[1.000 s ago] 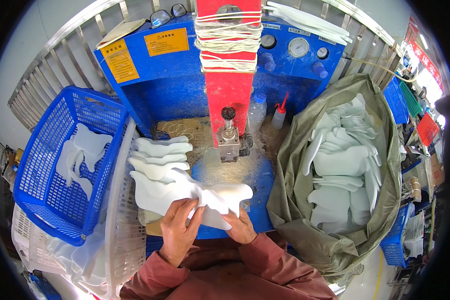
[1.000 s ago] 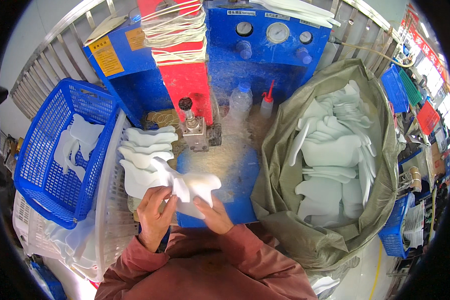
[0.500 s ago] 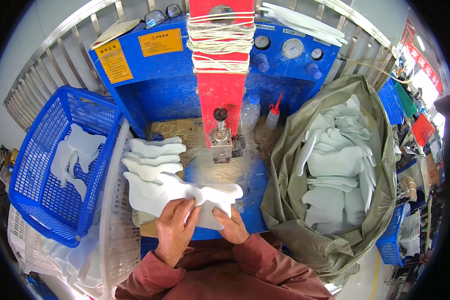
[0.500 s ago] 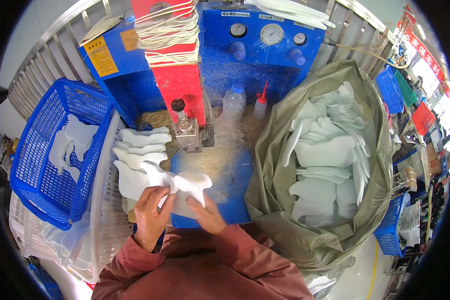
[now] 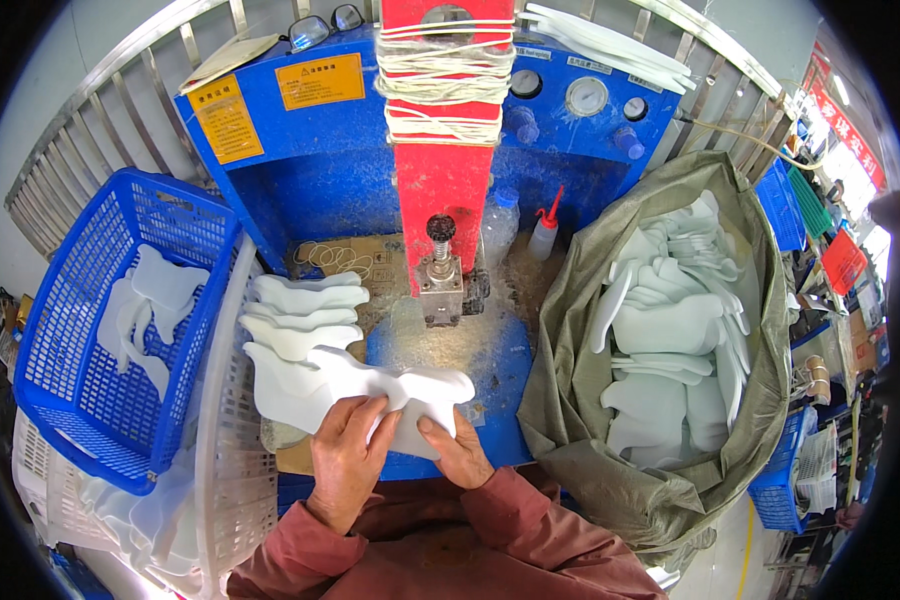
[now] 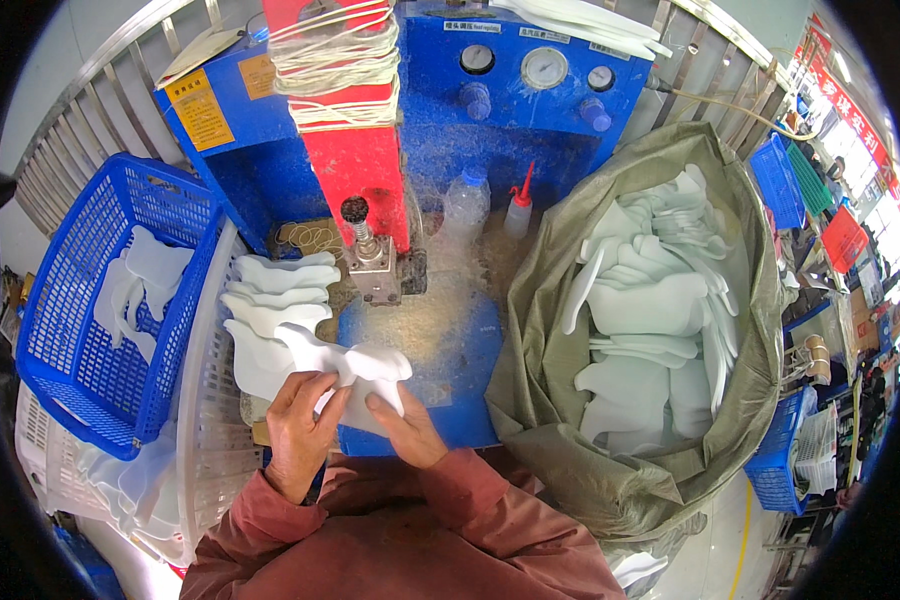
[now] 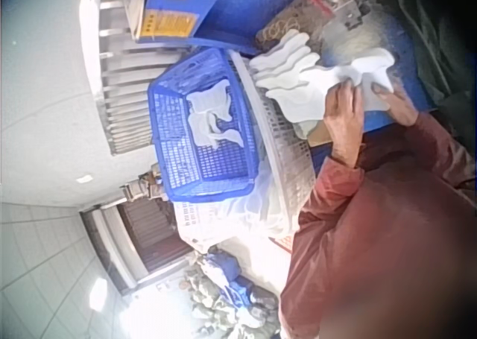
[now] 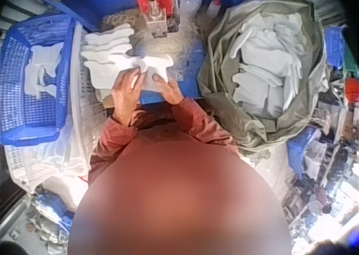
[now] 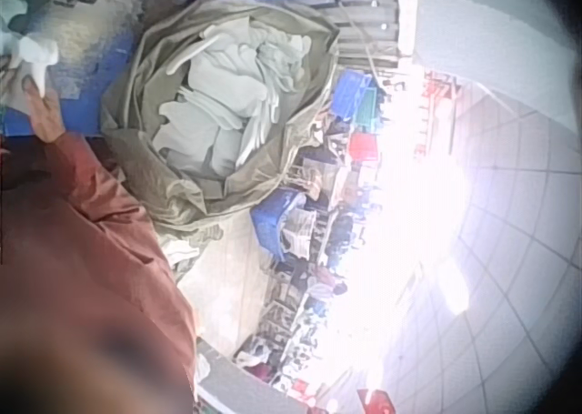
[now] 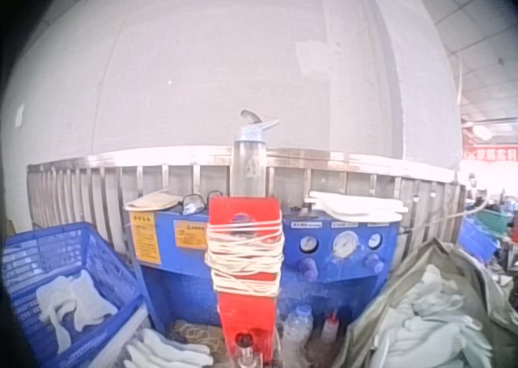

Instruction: The person repeatedly picks up white mask-like fabric pieces from a blue basket, folds them by hand, and places them into a green sack. The person also uses a red and blue machine to press or seal the folded pieces before transferring them to the sack.

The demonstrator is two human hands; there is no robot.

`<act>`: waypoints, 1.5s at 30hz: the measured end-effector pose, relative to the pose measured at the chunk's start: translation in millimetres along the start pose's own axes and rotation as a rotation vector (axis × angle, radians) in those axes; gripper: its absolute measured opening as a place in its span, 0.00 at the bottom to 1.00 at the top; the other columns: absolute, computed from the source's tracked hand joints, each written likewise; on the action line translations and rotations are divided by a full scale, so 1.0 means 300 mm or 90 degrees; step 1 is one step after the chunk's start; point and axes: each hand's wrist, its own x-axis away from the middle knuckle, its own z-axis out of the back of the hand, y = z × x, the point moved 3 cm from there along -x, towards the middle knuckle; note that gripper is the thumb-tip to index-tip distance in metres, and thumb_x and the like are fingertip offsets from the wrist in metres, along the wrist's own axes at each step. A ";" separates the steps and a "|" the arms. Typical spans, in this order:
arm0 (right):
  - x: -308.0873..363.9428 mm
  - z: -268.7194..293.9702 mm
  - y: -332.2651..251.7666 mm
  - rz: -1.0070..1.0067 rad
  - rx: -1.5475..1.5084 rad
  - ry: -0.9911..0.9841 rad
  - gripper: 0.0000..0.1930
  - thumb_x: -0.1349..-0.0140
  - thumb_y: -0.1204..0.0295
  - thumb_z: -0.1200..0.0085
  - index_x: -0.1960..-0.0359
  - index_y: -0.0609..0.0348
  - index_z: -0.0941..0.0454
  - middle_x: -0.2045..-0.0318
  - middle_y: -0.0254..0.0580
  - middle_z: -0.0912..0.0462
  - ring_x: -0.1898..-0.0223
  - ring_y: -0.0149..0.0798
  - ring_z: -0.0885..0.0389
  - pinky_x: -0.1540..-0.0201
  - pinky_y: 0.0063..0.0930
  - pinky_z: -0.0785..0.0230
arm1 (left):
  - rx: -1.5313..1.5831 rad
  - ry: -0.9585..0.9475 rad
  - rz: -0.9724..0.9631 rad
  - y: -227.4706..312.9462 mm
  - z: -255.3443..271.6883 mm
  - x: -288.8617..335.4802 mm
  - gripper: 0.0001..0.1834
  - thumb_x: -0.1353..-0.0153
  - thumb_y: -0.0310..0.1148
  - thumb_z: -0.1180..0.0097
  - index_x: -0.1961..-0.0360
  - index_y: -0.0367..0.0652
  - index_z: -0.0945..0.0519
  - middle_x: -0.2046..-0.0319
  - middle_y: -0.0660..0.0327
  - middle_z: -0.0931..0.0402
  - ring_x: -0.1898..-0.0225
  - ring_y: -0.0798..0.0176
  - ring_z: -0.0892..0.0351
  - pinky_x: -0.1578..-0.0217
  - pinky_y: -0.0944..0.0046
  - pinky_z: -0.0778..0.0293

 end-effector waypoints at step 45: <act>0.015 -0.011 -0.009 0.011 0.107 -0.019 0.24 0.22 0.66 0.53 0.29 0.62 0.36 0.39 0.39 0.27 0.39 0.32 0.31 0.35 0.30 0.37 | 0.079 0.017 -0.002 0.036 -0.011 -0.051 0.16 0.46 0.22 0.29 0.54 0.38 0.16 0.57 0.53 0.21 0.60 0.52 0.15 0.63 0.59 0.17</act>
